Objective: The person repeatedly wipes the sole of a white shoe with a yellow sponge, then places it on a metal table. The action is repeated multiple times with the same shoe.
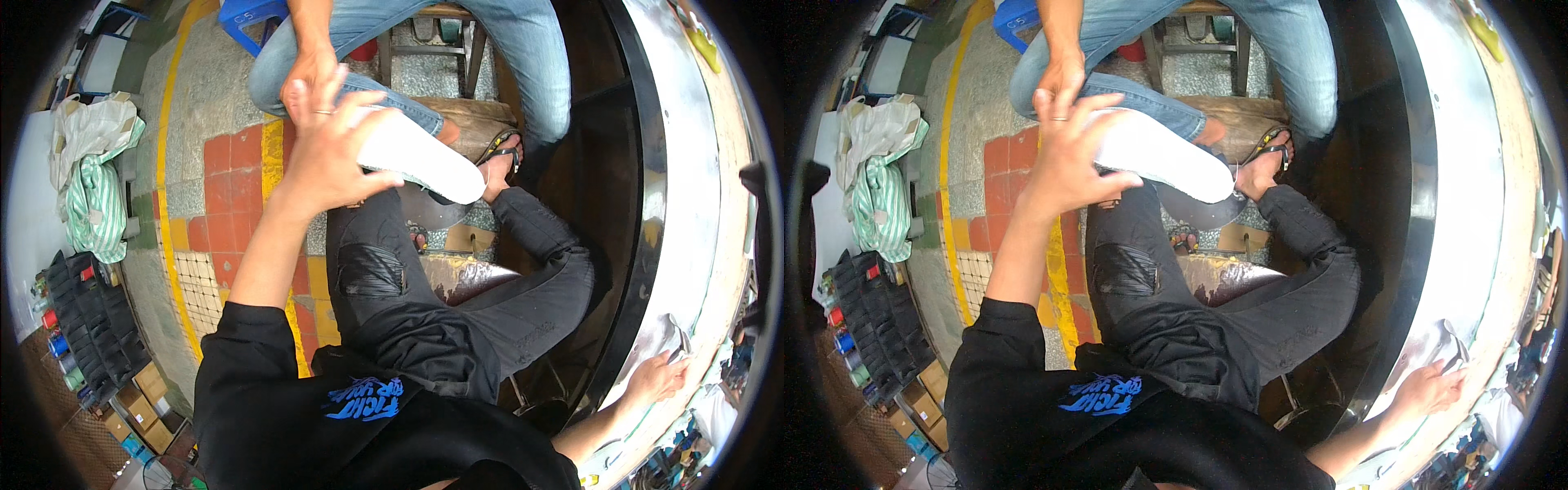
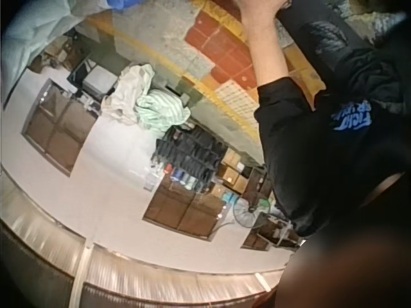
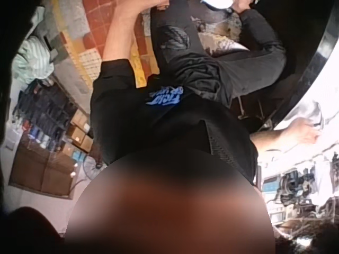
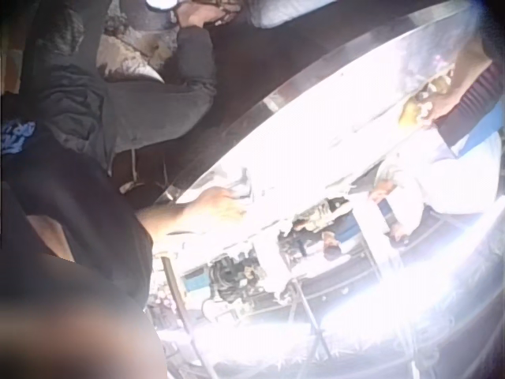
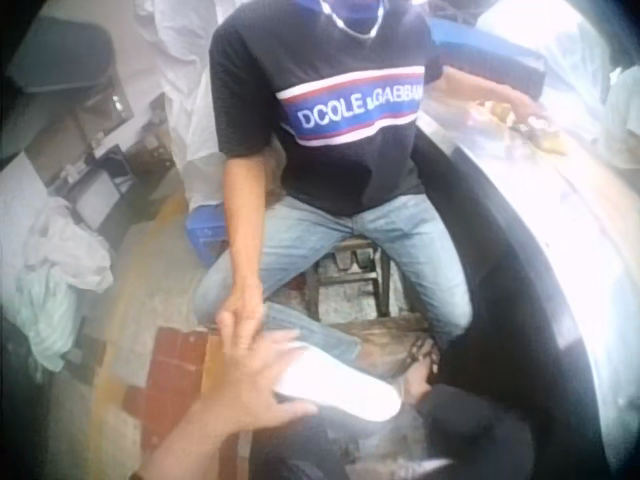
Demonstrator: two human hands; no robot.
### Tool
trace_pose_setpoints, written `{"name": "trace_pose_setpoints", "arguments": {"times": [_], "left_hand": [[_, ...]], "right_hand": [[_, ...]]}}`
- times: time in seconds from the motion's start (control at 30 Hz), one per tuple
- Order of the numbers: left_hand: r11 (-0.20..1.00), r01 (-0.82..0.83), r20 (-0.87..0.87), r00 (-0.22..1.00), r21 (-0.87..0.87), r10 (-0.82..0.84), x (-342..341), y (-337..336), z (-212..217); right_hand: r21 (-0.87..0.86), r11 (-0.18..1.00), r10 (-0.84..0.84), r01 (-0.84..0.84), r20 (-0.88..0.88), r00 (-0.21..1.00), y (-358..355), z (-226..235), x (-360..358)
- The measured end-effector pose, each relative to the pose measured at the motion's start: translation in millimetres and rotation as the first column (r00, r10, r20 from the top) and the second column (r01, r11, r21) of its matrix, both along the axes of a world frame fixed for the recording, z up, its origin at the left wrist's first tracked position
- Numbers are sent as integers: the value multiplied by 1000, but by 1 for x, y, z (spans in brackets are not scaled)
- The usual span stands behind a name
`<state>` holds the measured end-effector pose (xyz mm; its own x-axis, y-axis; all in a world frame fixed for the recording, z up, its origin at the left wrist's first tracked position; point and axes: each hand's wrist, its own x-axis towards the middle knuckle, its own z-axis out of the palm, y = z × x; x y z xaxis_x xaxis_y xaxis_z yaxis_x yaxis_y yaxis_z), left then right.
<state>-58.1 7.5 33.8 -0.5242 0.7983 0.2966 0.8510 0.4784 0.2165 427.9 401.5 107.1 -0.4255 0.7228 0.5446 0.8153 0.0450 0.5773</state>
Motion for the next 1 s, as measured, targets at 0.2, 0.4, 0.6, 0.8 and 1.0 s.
{"name": "trace_pose_setpoints", "arguments": {"times": [0.2, 0.4, 0.6, 0.8, 1.0], "left_hand": [[861, 265, 162, 963, -433, -215, 10, 73, -21], [837, 336, 180, 942, -433, -285, 5, 87, -29], [814, 404, 141, 914, -418, -381, 3, 99, -38], [820, 397, 123, 916, -413, -382, 9, 106, -37], [947, 311, 148, 935, 85, -321, 13, 66, -26]], "right_hand": [[-211, 182, 334, -961, -905, 262, -125, -58, -218], [246, -5, -860, -969, -496, -122, -190, -217, -340], [376, 110, -860, -920, -428, -278, -208, -264, -330], [366, 53, -822, -929, -513, -249, -201, -261, -332], [-31, 66, -453, -997, -891, -3, -193, -253, -325]]}}
